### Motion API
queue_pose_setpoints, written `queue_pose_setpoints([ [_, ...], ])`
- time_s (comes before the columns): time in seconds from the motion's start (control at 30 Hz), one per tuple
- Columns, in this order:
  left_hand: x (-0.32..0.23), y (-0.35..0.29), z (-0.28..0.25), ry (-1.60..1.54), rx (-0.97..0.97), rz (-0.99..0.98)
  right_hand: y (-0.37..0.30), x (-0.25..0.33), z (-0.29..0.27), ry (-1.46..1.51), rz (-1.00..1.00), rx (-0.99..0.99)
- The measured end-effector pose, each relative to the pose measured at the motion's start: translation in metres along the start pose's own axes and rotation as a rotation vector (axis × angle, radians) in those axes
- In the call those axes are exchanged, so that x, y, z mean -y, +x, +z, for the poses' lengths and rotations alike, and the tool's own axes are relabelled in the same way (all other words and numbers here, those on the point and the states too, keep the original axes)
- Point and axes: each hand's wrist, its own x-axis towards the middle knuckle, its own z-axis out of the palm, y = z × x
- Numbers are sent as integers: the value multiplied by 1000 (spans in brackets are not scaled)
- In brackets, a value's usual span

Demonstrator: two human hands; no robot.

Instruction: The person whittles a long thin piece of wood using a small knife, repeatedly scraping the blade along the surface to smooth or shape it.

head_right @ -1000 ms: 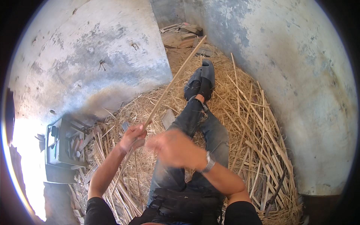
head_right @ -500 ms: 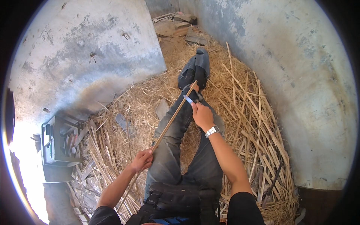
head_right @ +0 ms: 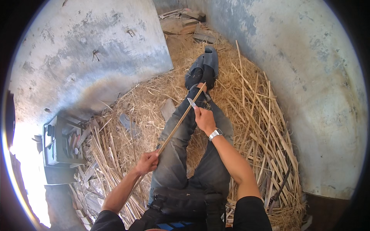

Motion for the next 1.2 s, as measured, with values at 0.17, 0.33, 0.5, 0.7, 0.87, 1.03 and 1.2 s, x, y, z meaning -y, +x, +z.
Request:
queue_pose_setpoints([
  [0.17, -16, 1, 13, -33, 54, 11, -20, 7, -9, 107, -18, 132],
  [0.33, -10, 11, 12, -61, 25, 8, -68, 43, -2, 152, -67, 359],
  [0.5, -24, 15, 20, -69, 34, 2, -88, 66, 1, 173, -104, 454],
  [0.7, -33, 18, 24, -42, 76, 25, -11, 24, -11, 40, 9, -55],
  [0.87, -36, 23, 26, -42, 77, -1, -16, 20, 16, 120, -131, -107],
  [1.03, -36, 26, 24, -96, 64, -26, -77, 53, 30, 127, 5, 148],
  [1.2, -29, 47, 15, -240, 175, 2, -115, 77, 17, 193, -65, 374],
])
